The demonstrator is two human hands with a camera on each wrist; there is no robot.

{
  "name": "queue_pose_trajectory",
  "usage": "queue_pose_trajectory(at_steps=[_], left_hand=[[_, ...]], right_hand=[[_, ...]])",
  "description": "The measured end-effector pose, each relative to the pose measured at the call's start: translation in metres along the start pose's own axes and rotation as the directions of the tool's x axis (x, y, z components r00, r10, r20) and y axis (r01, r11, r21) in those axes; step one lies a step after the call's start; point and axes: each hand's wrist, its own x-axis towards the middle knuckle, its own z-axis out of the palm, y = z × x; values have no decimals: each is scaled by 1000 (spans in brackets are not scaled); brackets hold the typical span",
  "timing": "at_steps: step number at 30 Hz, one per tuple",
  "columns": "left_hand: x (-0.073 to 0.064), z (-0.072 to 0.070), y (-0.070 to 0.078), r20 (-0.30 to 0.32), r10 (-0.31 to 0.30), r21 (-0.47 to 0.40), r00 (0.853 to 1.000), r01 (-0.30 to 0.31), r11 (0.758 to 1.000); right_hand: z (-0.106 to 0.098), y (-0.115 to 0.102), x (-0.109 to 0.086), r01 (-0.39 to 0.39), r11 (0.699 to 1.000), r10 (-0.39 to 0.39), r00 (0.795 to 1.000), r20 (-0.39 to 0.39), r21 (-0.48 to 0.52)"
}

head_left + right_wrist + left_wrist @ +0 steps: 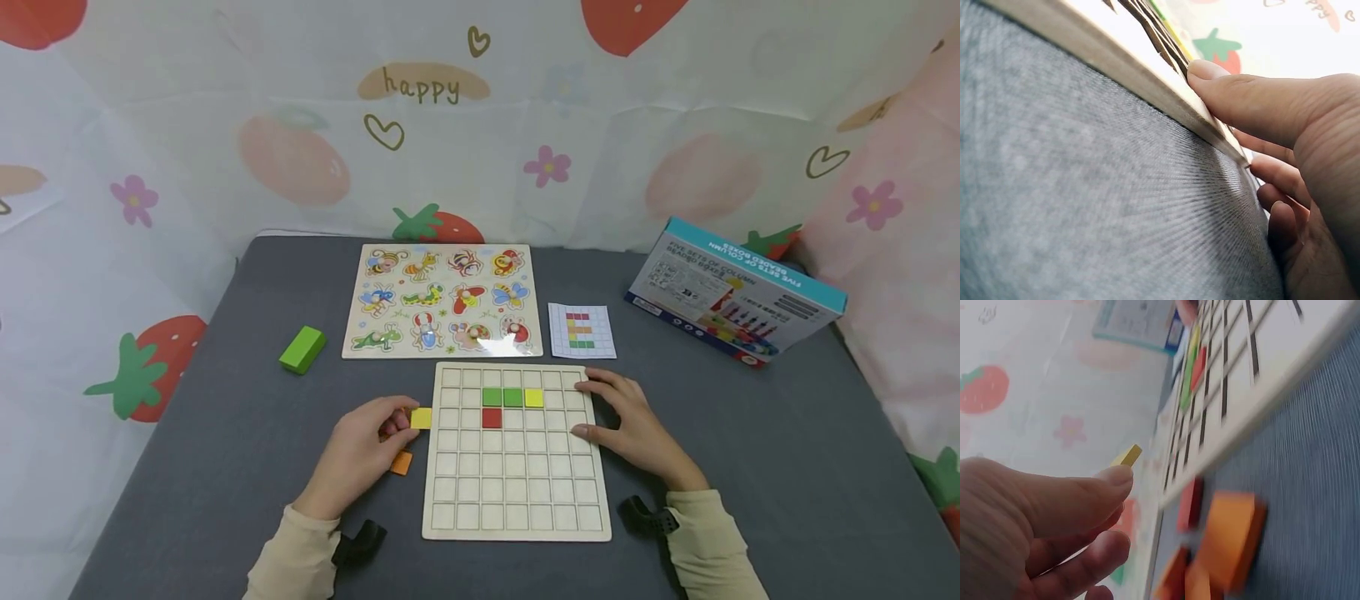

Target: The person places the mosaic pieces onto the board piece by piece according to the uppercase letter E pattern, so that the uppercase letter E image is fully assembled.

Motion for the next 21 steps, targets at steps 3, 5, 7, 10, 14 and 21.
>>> queue_pose_trajectory(at_steps=[3,5,7,10,14,21], left_hand=[[4,8,11,39,29,-36,999,-28,999],[7,15,18,68,46,-58,997,-42,997],[11,22,24,99,58,-89,993,-49,995],[16,33,30,140,76,-117,987,-60,991],[20,45,35,190,88,-112,978,-68,991],[22,56,38,222,76,-67,972,-62,996]], right_hand=[[0,0,0,-2,1000,2,1000,2,3],[1,1,-1,-2,1000,2,1000,2,4],[1,1,-1,-3,1000,2,1000,2,4],[1,1,0,-3,1000,3,1000,2,2],[1,1,0,-4,1000,4,1000,1,0],[0,1,0,-1,1000,1,1000,4,-6]])
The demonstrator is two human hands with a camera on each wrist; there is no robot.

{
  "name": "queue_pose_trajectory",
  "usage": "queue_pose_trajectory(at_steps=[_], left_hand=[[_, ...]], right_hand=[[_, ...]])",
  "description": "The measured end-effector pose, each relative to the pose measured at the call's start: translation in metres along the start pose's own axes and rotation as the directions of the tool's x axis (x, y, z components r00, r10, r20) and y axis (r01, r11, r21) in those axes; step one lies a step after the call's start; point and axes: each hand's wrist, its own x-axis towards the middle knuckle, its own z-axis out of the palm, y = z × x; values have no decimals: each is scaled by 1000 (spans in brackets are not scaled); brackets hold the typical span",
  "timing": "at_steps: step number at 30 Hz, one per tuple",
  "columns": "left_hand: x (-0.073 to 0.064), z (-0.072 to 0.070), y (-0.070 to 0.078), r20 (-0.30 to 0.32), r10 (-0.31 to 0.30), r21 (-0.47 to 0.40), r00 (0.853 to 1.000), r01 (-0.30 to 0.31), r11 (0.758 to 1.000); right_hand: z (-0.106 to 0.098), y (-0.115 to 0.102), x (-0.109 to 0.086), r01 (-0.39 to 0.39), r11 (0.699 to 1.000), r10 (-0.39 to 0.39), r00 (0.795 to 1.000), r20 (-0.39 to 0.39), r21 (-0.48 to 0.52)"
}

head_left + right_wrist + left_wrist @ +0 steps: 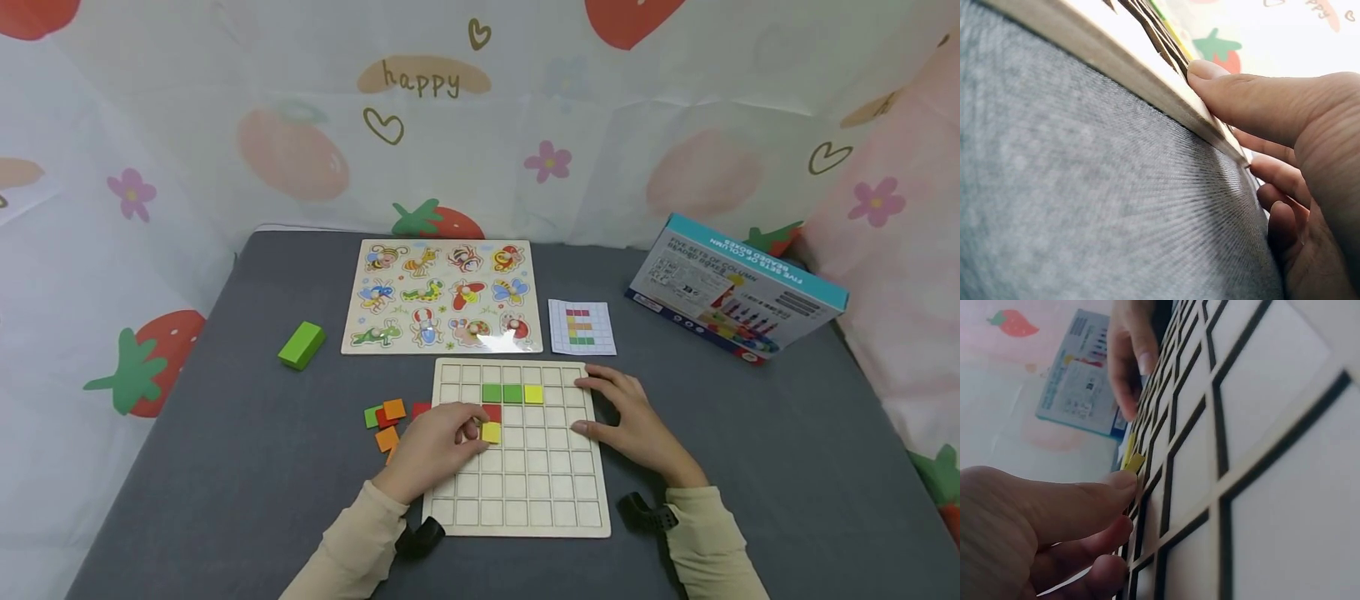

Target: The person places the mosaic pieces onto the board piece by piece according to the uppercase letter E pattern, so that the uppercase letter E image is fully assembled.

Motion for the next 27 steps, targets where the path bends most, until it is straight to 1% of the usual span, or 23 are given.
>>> queue_pose_trajectory(at_steps=[9,15,23,27], left_hand=[[2,2,1,37,-3,51,999,2,999],[1,2,1,52,13,74,999,-17,997],[-1,4,0,26,38,90,999,-40,995],[-1,4,-1,20,44,92,999,-46,995]], right_hand=[[0,0,-1,-17,1000,17,1000,2,3],[0,0,-2,-14,1000,14,1000,-1,-2],[-1,-1,-1,3,1000,-3,1000,5,6],[-1,-1,0,-5,1000,5,1000,6,2]])
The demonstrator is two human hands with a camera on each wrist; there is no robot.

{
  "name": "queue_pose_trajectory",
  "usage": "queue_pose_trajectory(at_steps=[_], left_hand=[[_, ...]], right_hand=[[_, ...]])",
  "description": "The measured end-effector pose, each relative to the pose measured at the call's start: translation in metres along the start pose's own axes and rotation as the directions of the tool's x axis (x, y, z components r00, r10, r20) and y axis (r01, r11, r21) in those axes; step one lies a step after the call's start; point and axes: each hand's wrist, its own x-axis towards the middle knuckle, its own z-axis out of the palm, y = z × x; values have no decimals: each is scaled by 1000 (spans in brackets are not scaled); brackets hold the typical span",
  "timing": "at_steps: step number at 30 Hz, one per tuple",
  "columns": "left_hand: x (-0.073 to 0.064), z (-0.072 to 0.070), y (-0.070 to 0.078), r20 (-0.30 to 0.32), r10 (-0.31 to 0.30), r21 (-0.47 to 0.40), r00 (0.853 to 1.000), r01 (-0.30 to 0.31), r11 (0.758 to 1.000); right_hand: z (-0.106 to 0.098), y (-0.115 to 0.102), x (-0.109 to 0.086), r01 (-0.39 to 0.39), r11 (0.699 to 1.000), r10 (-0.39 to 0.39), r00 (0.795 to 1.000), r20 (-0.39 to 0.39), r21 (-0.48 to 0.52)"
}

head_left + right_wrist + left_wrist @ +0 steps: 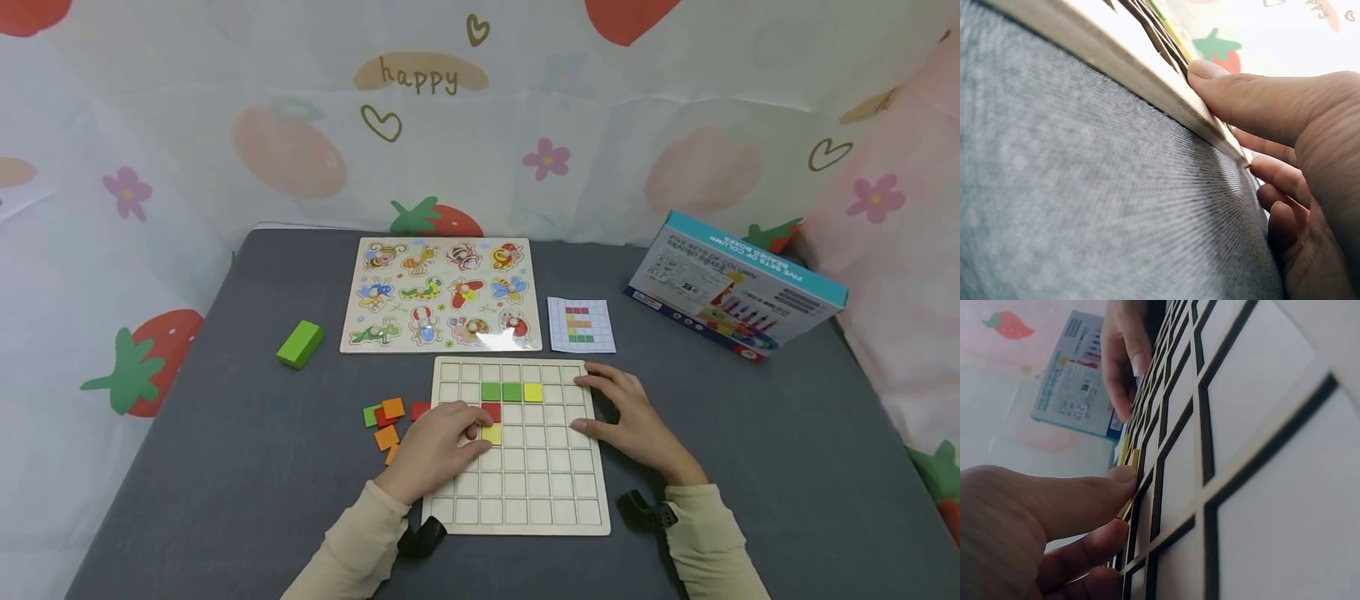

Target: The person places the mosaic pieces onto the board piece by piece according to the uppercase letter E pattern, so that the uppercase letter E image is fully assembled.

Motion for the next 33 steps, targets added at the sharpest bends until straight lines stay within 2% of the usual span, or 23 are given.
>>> queue_pose_trajectory(at_steps=[8,13,15,18,22,25,27,29,33], left_hand=[[-1,-5,1,18,-9,-16,1000,10,1000],[-14,-18,1,54,-44,-69,998,48,996],[-22,-25,-4,23,-75,-76,997,77,994],[-34,-34,-15,-101,-100,-16,990,99,995],[-40,-41,-33,-266,-69,124,962,105,987],[-40,-45,-45,-340,-66,155,938,125,980],[-40,-47,-52,-366,-87,144,927,149,978],[-40,-50,-59,-367,-116,132,923,175,976],[-40,-51,-66,-309,-159,107,938,201,974]], right_hand=[[0,0,1,20,1000,-20,1000,-11,3],[0,0,-3,4,1000,-4,1000,-16,2],[1,-1,-4,-2,1000,2,1000,-14,0],[1,-1,-3,-1,1000,1,1000,-10,2],[1,-1,-2,4,1000,-4,1000,-16,1],[0,-1,-2,5,1000,-5,1000,-23,-1],[0,0,-1,9,1000,-9,1000,-20,-1],[1,0,0,8,1000,-8,1000,-15,-2],[1,1,1,12,1000,-12,1000,-9,-8]])
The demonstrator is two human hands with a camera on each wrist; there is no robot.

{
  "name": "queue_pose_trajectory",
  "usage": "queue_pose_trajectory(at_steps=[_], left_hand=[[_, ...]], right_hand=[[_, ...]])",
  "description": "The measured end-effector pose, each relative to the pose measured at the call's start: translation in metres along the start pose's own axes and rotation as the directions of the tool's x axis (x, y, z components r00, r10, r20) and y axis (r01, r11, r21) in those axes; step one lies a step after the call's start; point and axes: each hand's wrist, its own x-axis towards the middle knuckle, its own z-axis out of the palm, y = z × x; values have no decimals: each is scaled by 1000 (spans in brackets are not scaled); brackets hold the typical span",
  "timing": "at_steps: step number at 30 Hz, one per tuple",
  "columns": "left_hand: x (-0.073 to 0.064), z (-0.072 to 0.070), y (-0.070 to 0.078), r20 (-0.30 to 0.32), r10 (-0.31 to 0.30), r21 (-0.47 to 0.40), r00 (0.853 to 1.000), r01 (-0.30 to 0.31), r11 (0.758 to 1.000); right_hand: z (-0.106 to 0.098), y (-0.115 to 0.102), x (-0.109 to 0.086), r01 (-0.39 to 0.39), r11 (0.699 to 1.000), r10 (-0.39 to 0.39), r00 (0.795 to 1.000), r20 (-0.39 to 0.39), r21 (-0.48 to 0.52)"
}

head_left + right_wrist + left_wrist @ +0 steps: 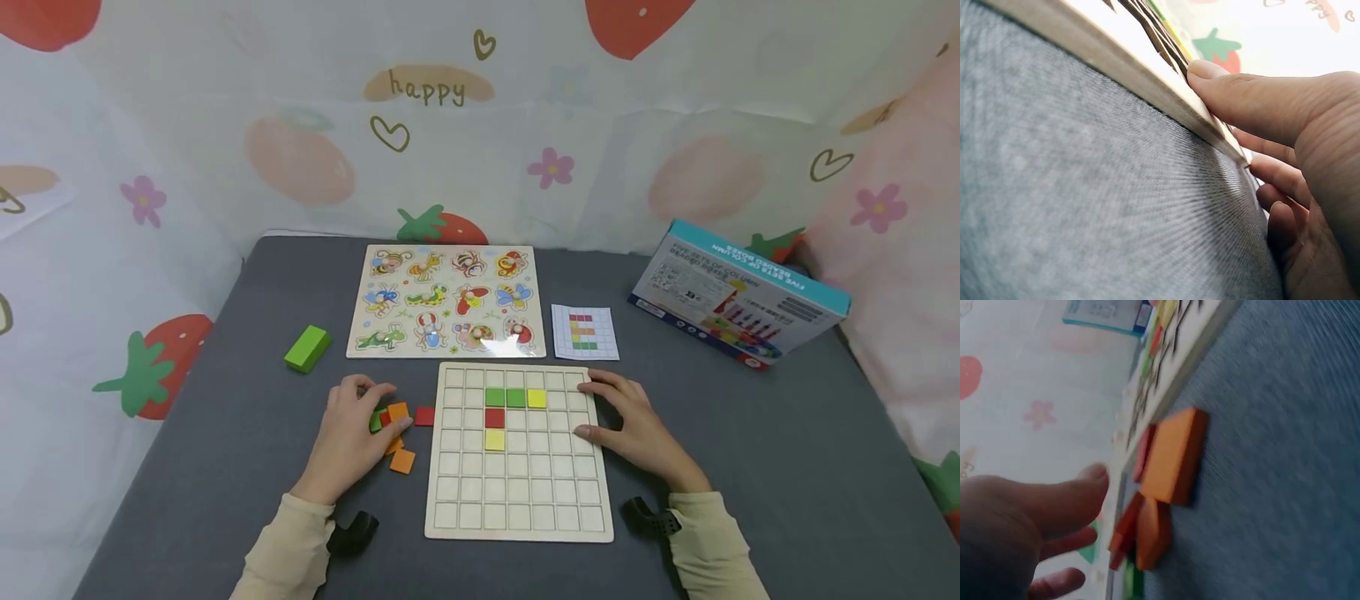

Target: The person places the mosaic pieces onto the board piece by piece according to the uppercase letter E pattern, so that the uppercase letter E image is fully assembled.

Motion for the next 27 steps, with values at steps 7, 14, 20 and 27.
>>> queue_pose_trajectory(at_steps=[7,14,20,27], left_hand=[[-4,6,0,80,-23,-21,997,25,999],[-3,5,1,80,-40,-9,996,41,999],[0,3,2,74,-46,-16,996,47,999],[1,6,13,44,-29,-107,999,33,994]], right_hand=[[-1,-1,-1,1,1000,-1,1000,2,7],[0,0,-1,5,1000,-5,1000,-1,15],[-1,0,-1,8,1000,-8,1000,-3,16],[-1,0,-1,18,1000,-18,1000,-2,20]])
